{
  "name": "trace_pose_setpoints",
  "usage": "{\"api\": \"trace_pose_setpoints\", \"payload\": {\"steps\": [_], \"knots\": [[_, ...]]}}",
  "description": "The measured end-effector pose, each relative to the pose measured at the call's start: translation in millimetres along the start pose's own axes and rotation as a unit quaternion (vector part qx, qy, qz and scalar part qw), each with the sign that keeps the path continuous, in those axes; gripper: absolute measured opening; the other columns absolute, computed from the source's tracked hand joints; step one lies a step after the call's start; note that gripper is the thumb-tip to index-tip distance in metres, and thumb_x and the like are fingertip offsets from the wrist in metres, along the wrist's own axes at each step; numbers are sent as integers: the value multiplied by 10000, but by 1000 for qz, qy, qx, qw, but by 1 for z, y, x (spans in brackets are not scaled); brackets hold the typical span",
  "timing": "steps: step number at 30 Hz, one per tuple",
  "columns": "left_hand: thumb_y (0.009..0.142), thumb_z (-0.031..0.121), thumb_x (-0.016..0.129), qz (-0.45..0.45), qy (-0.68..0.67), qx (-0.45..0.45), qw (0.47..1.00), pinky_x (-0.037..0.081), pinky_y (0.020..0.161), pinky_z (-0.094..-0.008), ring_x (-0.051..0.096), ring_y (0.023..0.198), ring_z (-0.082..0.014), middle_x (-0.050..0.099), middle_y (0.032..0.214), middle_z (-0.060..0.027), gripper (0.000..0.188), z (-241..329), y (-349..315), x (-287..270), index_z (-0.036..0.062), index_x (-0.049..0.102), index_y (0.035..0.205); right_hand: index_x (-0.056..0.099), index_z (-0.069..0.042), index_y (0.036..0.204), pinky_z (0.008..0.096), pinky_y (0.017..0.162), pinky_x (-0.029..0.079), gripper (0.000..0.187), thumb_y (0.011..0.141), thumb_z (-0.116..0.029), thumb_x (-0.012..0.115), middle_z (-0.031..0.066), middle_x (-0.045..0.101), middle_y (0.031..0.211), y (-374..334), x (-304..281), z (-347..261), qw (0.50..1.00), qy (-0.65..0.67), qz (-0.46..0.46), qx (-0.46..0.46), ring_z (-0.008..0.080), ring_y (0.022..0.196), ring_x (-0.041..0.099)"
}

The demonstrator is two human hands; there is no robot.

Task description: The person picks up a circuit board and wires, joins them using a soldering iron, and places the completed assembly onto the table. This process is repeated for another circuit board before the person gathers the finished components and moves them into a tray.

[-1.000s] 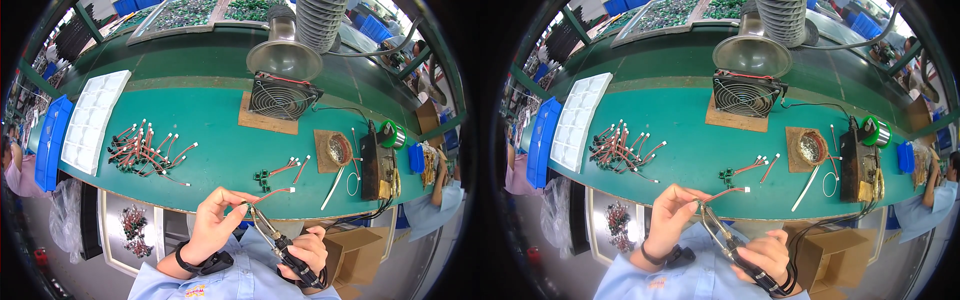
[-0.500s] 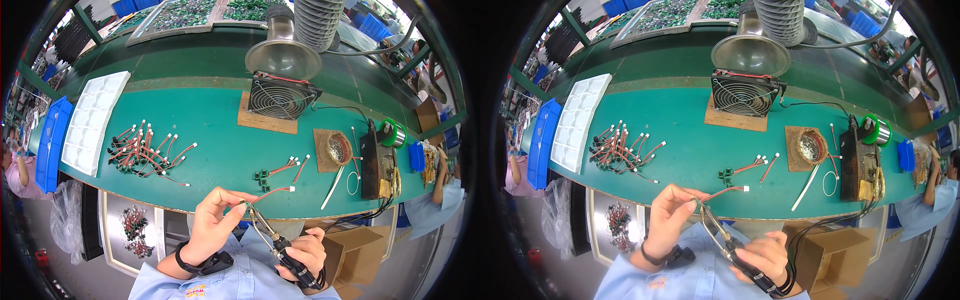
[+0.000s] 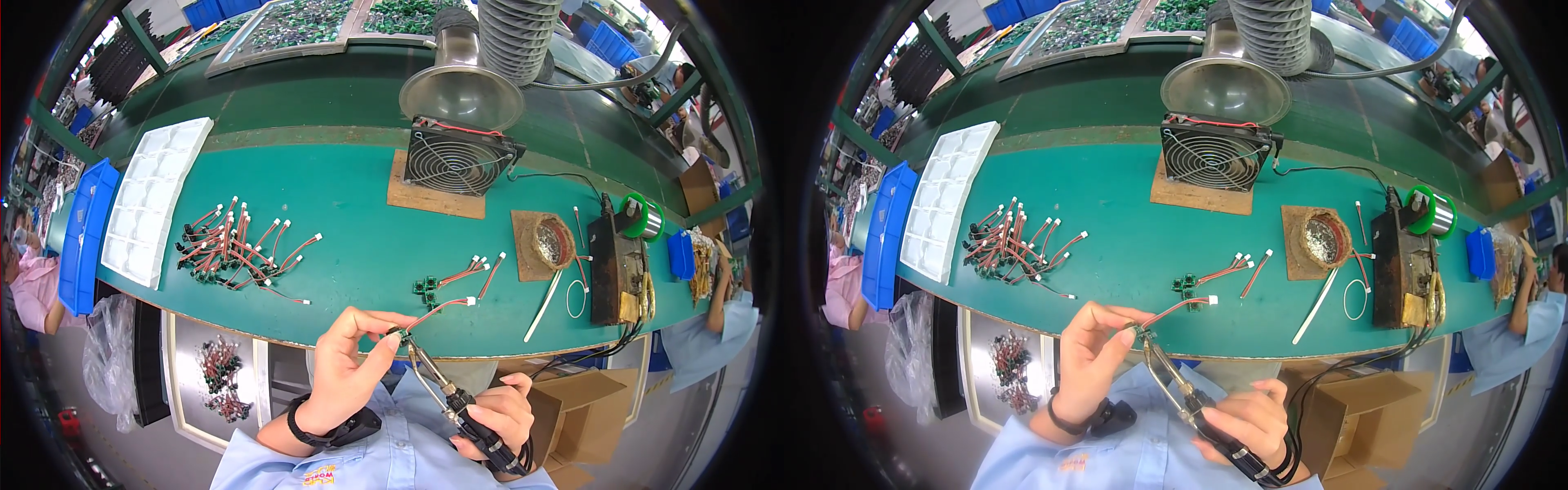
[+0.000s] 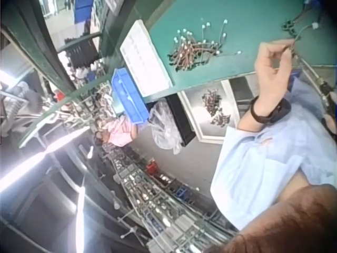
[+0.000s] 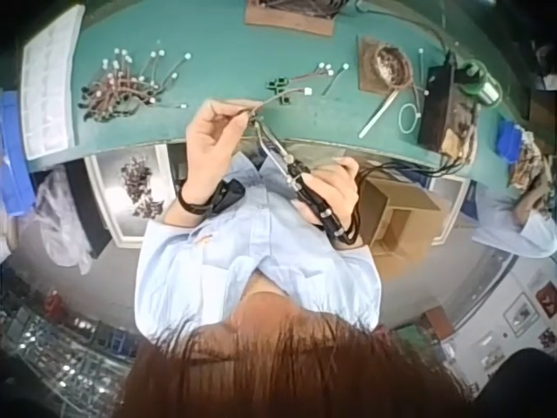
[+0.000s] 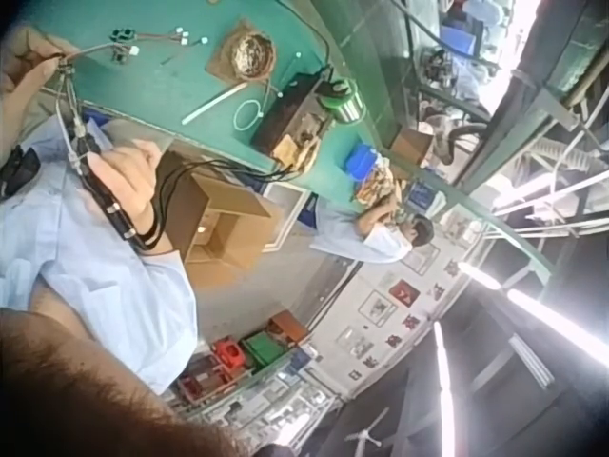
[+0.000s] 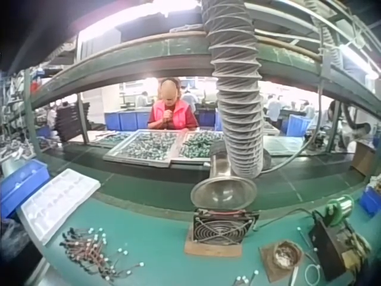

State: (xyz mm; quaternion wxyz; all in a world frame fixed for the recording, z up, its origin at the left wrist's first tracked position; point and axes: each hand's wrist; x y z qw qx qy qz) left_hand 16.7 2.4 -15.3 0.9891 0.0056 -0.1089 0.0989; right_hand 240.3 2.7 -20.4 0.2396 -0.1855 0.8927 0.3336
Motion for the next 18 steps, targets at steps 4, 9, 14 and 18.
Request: {"api": "trace_pose_setpoints", "payload": {"steps": [4, 9, 14, 18], "knots": [[871, 12, 529, 18, -32, -9, 999, 441, 888, -362, 588, 988, -220, 624, 1018, -198, 67, 5, 1, 0, 34, 467, 882, 596, -124, 1041, 357, 798, 376, 455, 651, -279, 771, 15, 595, 751, -4, -3, 7, 998, 4, 62, -2, 159, 659, 569], [846, 63, 542, -7, -178, -102, 979, 410, 890, -356, 577, 952, -220, 627, 969, -176, 59, 10, 2, -4, 43, 488, 858, 527, -50, 1136, 335, 792, 414, 363, 800, -133, 639, 61, 504, 923, -1, 6, 33, 949, -9, 277, 151, 150, 760, 497], [834, 90, 549, 20, -199, -94, 975, 407, 860, -336, 564, 907, -206, 623, 925, -152, 71, 10, 2, -8, 42, 500, 852, 525, -36, 1144, 249, 759, 431, 347, 806, 14, 588, 67, 535, 1015, 13, 1, 81, 925, -119, 263, 245, 147, 832, 542], [835, 92, 549, 68, -199, -69, 975, 409, 828, -322, 552, 871, -189, 616, 913, -139, 76, 10, 2, -18, 40, 499, 858, 543, -42, 1080, 253, 761, 443, 289, 804, 24, 595, 75, 576, 1025, 19, 5, 80, 942, -108, 208, 238, 148, 898, 578]]}}
Point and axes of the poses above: each hand's wrist, its own y-axis towards the middle knuckle, its own x-axis out of the palm, z = x × y
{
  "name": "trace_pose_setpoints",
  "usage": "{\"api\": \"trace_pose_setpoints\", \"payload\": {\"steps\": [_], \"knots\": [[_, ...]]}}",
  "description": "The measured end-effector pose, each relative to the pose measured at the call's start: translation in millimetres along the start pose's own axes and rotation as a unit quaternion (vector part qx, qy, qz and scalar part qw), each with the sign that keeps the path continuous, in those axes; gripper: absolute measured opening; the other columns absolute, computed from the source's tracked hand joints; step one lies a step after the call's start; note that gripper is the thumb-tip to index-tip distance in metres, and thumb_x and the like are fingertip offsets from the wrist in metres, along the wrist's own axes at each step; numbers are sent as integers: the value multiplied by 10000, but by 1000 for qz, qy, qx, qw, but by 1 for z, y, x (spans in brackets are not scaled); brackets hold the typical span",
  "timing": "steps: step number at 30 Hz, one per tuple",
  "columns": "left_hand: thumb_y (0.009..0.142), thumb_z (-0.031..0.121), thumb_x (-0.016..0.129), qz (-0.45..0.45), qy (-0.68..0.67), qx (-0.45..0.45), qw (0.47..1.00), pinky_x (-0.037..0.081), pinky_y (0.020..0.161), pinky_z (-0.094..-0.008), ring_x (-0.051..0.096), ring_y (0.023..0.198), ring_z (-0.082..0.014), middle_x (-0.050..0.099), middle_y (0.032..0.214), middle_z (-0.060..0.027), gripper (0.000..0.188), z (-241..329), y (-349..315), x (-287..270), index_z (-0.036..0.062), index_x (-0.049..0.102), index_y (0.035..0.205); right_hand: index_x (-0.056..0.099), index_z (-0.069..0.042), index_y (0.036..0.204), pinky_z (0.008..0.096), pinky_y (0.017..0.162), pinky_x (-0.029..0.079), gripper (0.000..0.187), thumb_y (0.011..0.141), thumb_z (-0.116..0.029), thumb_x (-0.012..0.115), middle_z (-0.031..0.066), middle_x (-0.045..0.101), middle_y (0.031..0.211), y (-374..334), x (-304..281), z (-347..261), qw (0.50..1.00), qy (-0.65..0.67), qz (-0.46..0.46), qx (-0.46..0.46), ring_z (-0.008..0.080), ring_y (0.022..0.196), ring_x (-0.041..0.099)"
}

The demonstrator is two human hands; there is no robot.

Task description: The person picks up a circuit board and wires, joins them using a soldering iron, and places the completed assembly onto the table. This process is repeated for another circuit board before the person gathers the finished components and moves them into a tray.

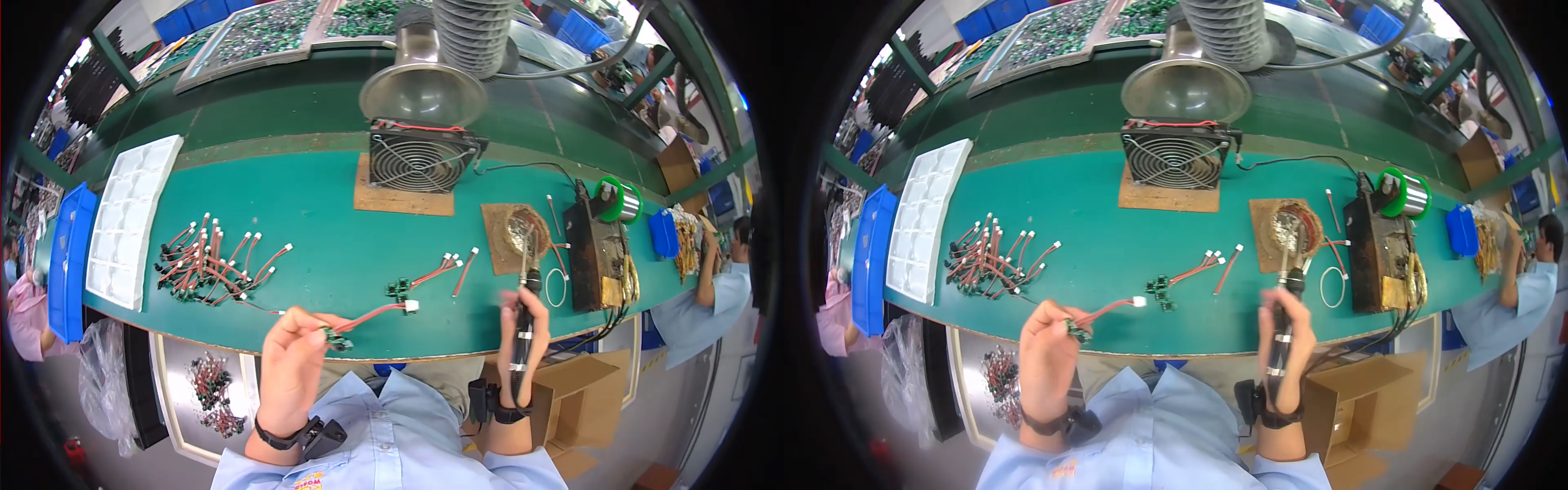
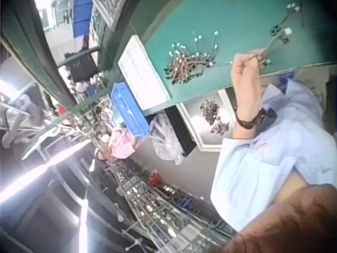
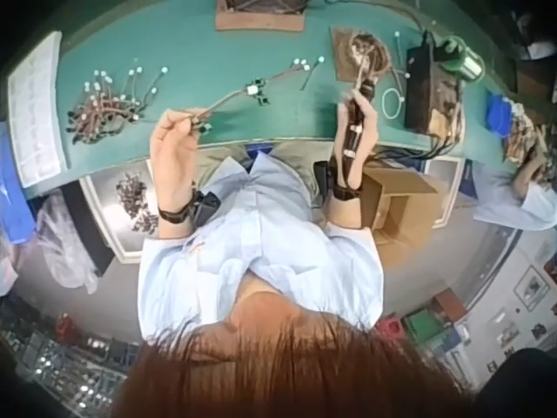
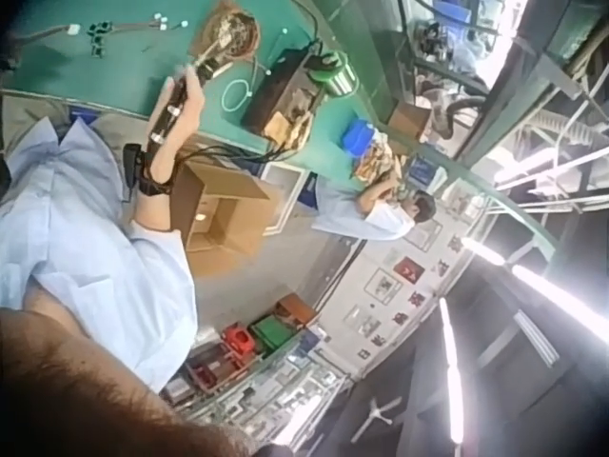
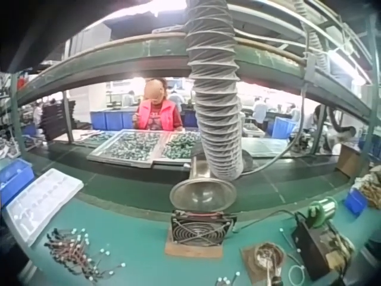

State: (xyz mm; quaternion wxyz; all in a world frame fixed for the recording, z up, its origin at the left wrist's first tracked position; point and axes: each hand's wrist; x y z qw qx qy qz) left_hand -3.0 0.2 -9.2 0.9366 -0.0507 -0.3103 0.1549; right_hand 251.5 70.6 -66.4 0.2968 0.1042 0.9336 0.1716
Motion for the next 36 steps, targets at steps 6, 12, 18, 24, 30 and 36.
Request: {"api": "trace_pose_setpoints", "payload": {"steps": [6, 12, 18, 24, 30, 36], "knots": [[838, 93, 548, 18, -2, 14, 1000, 408, 802, -308, 538, 839, -174, 609, 918, -134, 81, -4, 2, -5, 40, 495, 869, 540, -75, 946, 318, 777, 470, 203, 759, -32, 604, 84, 612, 909, 32, 7, -20, 926, -160, -195, -282, 229, 880, 619], [844, 86, 542, 26, 9, 24, 999, 424, 780, -299, 558, 848, -177, 608, 927, -137, 73, -3, -2, -7, 46, 494, 880, 532, -93, 937, 350, 768, 476, 226, 719, -65, 586, 94, 586, 861, 48, 18, -16, 826, -236, -200, -470, 264, 849, 615], [854, 75, 530, 18, 4, 5, 1000, 473, 708, -299, 598, 815, -191, 606, 944, -138, 72, -5, -2, -6, 35, 494, 902, 527, -101, 936, 355, 752, 493, 246, 733, 2, 621, 102, 582, 866, 47, 16, -16, 873, -163, -231, -398, 227, 811, 630], [910, 65, 504, -17, 89, -7, 996, 513, 724, -295, 621, 864, -193, 604, 1012, -164, 101, -14, -3, -6, -4, 482, 981, 453, -80, 994, 390, 804, 504, 368, 744, 100, 654, 130, 597, 868, 8, 9, -45, 976, 129, -157, -79, 211, 749, 652], [905, 62, 501, -62, 158, -13, 985, 487, 703, -285, 605, 809, -174, 588, 959, -121, 122, -21, -2, 14, -6, 477, 1003, 356, -61, 1058, 450, 856, 493, 455, 756, 135, 635, 152, 607, 854, -15, 2, -68, 945, 289, -153, -32, 248, 762, 665], [883, -29, 528, -107, 183, 8, 977, 482, 767, -252, 594, 880, -136, 573, 1012, -92, 200, -29, -8, 20, -18, 481, 1078, 374, -56, 1043, 378, 793, 518, 425, 763, 134, 632, 143, 604, 853, -19, 6, -74, 948, 262, -170, -56, 213, 752, 653]]}}
Point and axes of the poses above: each hand's wrist, its own y-axis towards the middle knuckle, its own x-axis out of the palm, z = x × y
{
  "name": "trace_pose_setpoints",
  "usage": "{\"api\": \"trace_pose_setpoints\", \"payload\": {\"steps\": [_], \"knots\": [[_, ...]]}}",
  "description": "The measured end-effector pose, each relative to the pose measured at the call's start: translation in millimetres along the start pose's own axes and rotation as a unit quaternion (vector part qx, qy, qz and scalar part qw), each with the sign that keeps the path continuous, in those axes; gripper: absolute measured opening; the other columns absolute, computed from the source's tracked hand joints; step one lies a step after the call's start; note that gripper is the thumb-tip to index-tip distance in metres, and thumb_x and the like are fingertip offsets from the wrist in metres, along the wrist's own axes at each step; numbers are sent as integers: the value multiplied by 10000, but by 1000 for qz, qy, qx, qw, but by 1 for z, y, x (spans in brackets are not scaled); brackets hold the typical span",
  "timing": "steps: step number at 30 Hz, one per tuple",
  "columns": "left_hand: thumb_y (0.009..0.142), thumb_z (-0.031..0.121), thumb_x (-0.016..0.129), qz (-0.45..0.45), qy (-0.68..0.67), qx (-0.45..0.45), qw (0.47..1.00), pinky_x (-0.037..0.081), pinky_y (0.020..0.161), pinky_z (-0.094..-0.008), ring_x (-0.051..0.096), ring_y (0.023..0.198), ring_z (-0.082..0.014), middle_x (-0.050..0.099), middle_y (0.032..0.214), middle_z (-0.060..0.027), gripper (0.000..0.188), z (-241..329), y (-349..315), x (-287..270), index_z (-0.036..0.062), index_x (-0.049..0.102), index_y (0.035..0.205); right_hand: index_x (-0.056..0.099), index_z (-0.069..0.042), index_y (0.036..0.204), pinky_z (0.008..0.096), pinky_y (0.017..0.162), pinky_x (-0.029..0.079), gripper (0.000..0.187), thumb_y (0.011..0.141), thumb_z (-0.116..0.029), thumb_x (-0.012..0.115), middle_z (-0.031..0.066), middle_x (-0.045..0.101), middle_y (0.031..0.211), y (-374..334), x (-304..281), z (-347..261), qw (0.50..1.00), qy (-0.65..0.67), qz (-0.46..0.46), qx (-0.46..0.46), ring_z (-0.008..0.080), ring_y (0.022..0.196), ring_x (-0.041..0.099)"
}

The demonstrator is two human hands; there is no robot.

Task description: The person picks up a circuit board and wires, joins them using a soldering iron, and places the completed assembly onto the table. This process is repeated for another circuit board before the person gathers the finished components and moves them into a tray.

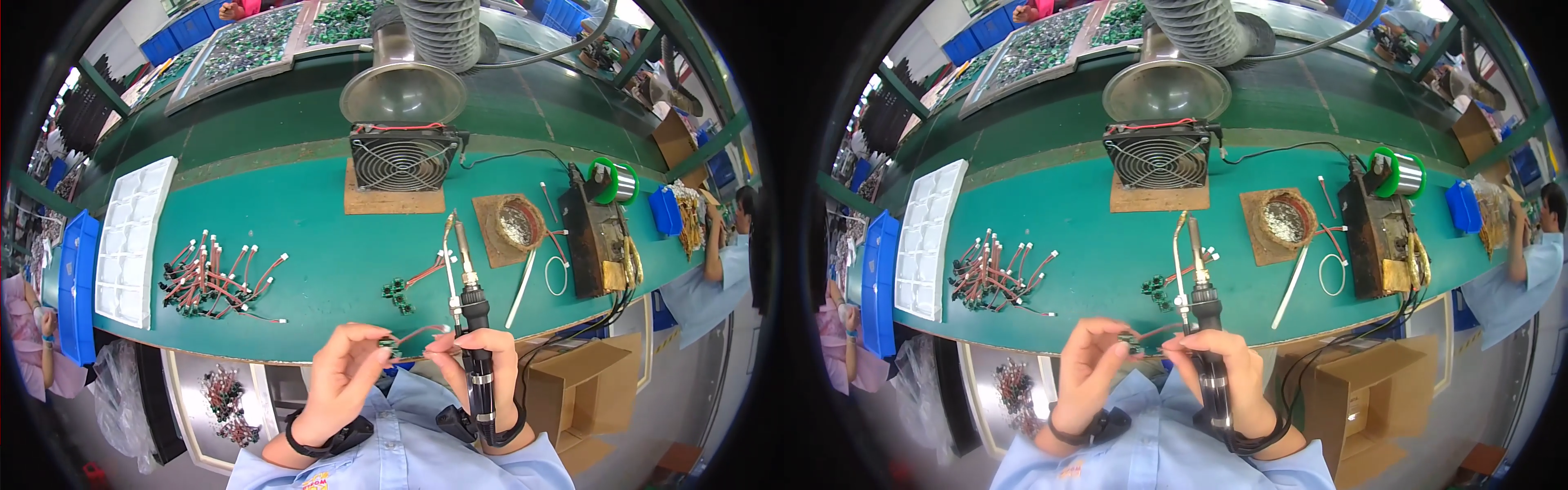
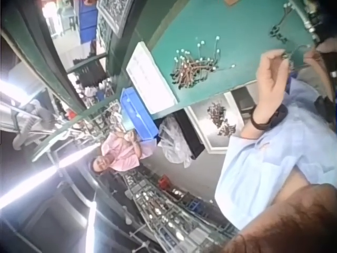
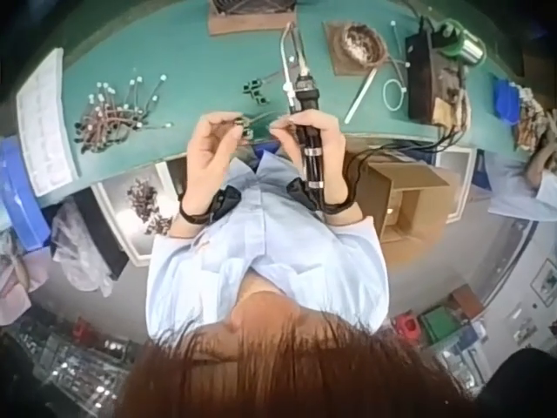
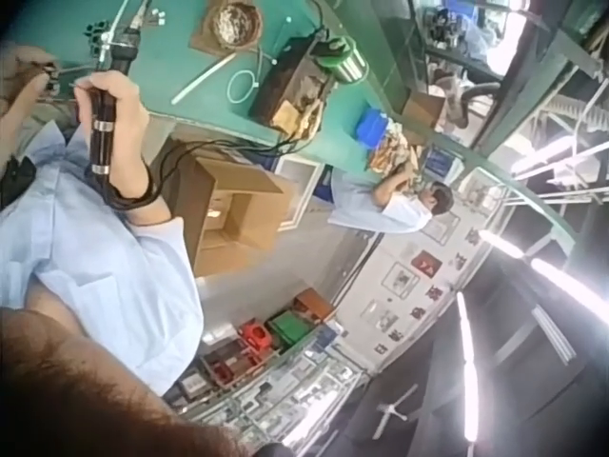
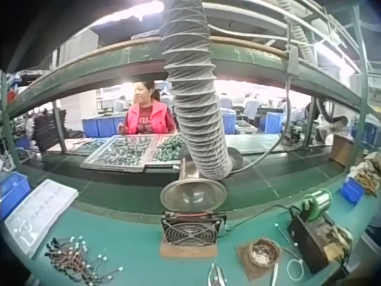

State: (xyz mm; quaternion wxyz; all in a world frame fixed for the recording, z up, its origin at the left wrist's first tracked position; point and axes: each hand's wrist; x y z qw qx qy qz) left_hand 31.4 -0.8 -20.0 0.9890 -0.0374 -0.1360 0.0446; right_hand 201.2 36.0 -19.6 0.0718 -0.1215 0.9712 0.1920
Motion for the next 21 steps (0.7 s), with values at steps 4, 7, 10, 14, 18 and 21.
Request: {"api": "trace_pose_setpoints", "payload": {"steps": [4, 7, 10, 14, 18, 21], "knots": [[864, -43, 539, -11, 18, -5, 1000, 486, 790, -269, 583, 878, -140, 559, 1008, -97, 216, 7, -2, 0, -7, 483, 1069, 384, -50, 1046, 318, 736, 526, 414, 768, 127, 634, 137, 602, 853, 1, 6, 1, 1000, -21, 6, -3, 186, 758, 640], [854, -48, 543, -11, -5, -2, 1000, 491, 794, -283, 580, 873, -151, 553, 1000, -104, 217, 7, -1, 0, -1, 484, 1058, 393, -48, 1051, 284, 701, 525, 407, 772, 121, 636, 133, 602, 853, 0, 8, 0, 1000, 14, 3, 18, 169, 765, 632], [849, -50, 544, -3, -53, 10, 999, 492, 785, -290, 584, 863, -164, 551, 985, -107, 217, 8, 1, 1, -1, 484, 1052, 402, -51, 1060, 284, 701, 527, 400, 779, 118, 631, 132, 603, 859, -2, 7, -2, 1000, -20, -9, 23, 161, 778, 632], [843, -34, 551, -10, -94, -12, 995, 491, 757, -301, 583, 861, -186, 543, 977, -113, 217, 11, 4, 5, 7, 486, 1046, 411, -49, 1059, 282, 699, 528, 390, 781, 107, 637, 129, 608, 852, -1, 5, -5, 1000, -14, -19, 18, 159, 776, 635], [846, 5, 560, -1, -119, -42, 992, 482, 752, -324, 570, 862, -197, 535, 980, -107, 210, 11, 4, 3, 15, 488, 1043, 421, -48, 1052, 286, 696, 534, 386, 777, 99, 648, 130, 617, 850, 1, 5, -10, 998, 18, -23, 50, 174, 788, 645], [845, 30, 568, 10, -78, 3, 997, 474, 764, -341, 555, 869, -199, 528, 980, -103, 219, 5, 3, 1, 20, 489, 1049, 427, -42, 1044, 290, 684, 539, 390, 765, 84, 669, 127, 627, 837, 2, 7, -10, 998, 40, -3, 51, 180, 783, 653]]}}
Point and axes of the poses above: each hand's wrist, its own y-axis towards the middle knuckle, its own x-axis out of the palm, z = x × y
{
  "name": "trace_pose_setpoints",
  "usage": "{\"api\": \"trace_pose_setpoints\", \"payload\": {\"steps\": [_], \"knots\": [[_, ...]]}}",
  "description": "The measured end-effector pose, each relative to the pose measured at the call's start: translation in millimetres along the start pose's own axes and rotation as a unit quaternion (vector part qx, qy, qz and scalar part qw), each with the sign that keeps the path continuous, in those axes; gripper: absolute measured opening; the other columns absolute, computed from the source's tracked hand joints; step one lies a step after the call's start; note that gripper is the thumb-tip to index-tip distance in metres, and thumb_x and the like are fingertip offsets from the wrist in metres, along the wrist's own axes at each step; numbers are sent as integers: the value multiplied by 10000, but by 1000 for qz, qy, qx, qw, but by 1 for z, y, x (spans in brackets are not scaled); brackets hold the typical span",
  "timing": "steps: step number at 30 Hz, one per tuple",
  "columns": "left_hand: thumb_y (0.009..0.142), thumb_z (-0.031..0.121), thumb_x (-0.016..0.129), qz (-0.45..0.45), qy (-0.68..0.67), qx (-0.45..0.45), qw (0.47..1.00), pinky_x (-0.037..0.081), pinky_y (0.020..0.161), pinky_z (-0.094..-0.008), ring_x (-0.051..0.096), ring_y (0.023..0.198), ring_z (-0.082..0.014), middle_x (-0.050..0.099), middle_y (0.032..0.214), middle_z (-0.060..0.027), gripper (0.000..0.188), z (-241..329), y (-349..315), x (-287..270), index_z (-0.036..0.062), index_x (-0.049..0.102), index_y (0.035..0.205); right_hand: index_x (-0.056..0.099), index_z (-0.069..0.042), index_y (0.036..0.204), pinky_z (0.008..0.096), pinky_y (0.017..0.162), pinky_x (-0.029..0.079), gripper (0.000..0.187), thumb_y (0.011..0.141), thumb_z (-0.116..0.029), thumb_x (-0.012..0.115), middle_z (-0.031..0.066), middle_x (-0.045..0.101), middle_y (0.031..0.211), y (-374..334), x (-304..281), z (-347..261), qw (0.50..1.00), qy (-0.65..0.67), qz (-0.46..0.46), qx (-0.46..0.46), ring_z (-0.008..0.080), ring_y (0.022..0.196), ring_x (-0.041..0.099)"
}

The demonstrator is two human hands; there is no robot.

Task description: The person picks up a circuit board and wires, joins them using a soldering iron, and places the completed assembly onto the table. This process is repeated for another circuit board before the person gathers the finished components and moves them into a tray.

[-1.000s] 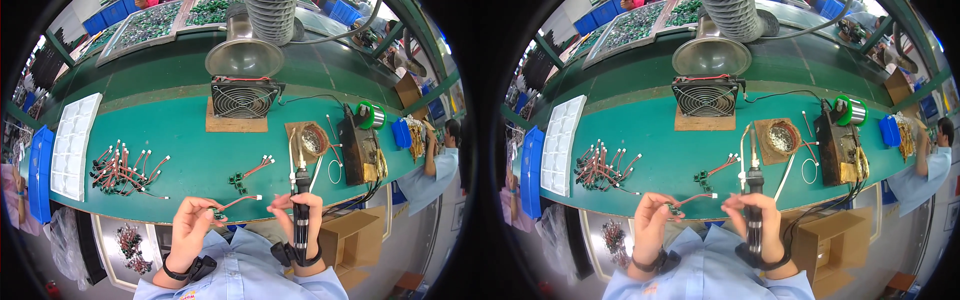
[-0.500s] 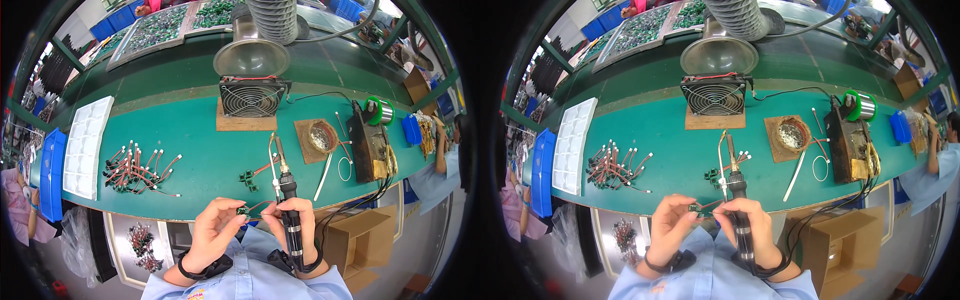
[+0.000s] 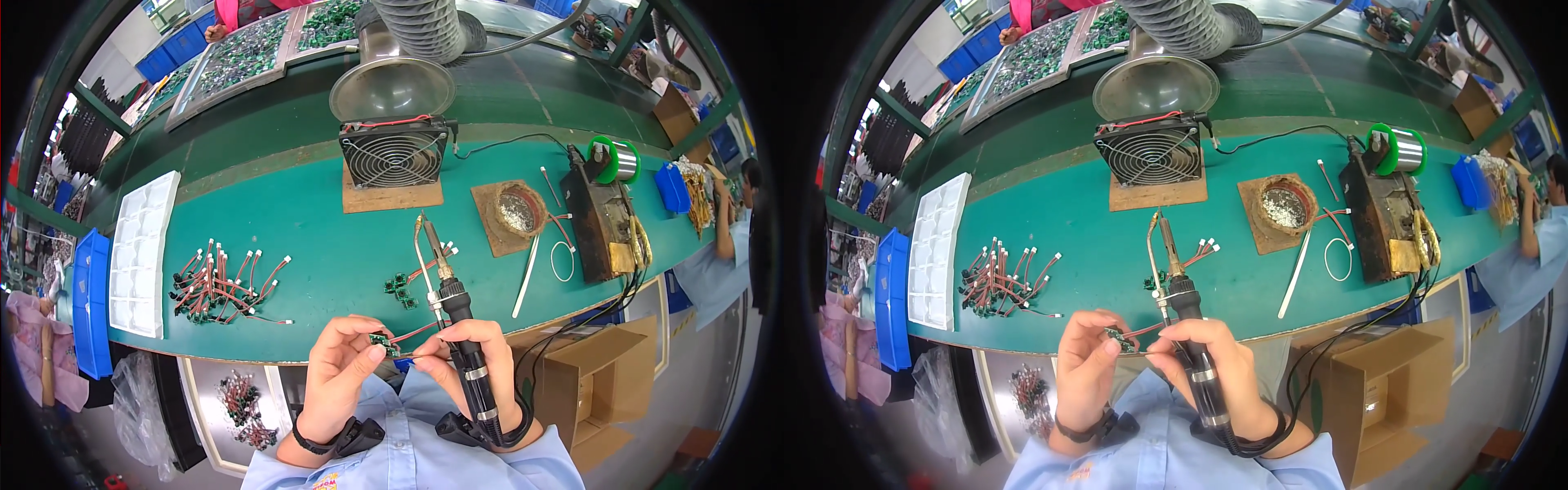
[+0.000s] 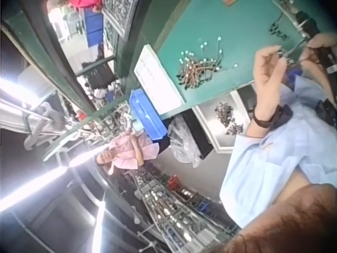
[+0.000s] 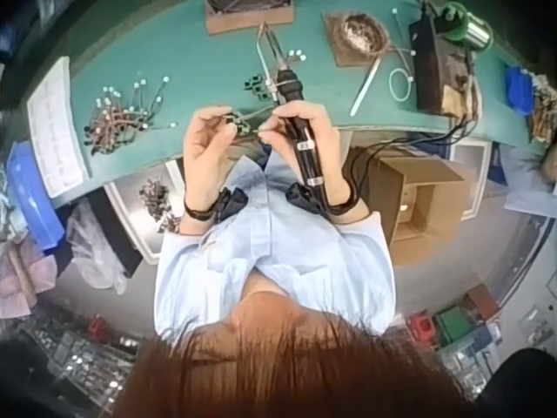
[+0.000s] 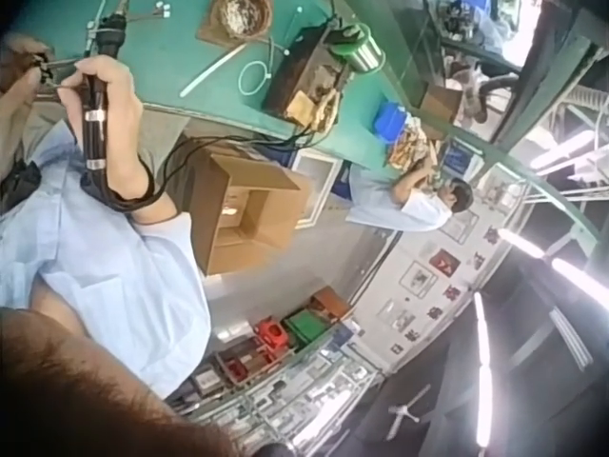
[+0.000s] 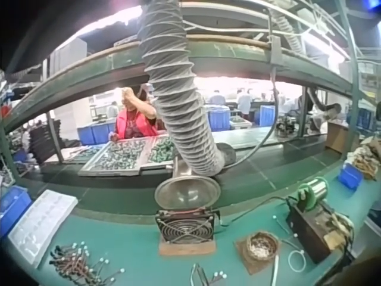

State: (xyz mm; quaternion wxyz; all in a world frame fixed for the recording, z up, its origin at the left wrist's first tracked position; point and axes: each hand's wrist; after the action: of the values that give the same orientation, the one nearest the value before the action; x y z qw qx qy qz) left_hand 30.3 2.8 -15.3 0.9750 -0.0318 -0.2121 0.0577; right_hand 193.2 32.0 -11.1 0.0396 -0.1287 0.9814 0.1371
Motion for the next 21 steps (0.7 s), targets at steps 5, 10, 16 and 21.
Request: {"api": "trace_pose_setpoints", "payload": {"steps": [5, 10, 16, 21], "knots": [[842, 37, 574, 16, 15, 36, 999, 467, 777, -349, 550, 860, -199, 528, 978, -105, 231, 4, -3, 5, 20, 488, 1056, 433, -30, 1032, 301, 676, 550, 401, 746, 64, 700, 124, 644, 810, 0, 2, 0, 996, -59, 25, -55, 182, 761, 665], [843, 47, 579, 38, 3, 45, 998, 463, 770, -336, 547, 869, -197, 528, 977, -106, 236, 5, -4, 8, 21, 489, 1059, 435, -20, 1015, 298, 676, 549, 398, 740, 49, 714, 116, 649, 784, 4, 3, -4, 992, -87, 12, -90, 170, 739, 667], [875, 36, 570, -30, -100, -34, 994, 448, 792, -275, 549, 933, -156, 531, 1059, -89, 202, 5, -3, 2, 18, 502, 1064, 414, -36, 1039, 284, 649, 538, 403, 761, 43, 696, 133, 635, 837, 2, 4, -2, 998, -14, -25, -60, 169, 776, 658], [885, 84, 577, -79, -166, -59, 981, 433, 805, -277, 533, 937, -149, 527, 1048, -79, 206, -3, 0, -5, 28, 498, 1067, 396, -52, 1065, 260, 623, 522, 397, 786, 59, 656, 141, 614, 869, 5, 1, -11, 997, 39, -73, 2, 150, 749, 634]]}}
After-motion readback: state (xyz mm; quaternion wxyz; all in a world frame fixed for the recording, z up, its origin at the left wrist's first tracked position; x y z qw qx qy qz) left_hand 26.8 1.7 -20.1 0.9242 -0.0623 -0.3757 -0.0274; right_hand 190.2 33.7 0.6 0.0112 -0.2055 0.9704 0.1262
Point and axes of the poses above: each hand's wrist, its own y-axis towards the middle knuckle, its own x-axis out of the palm, z = x × y
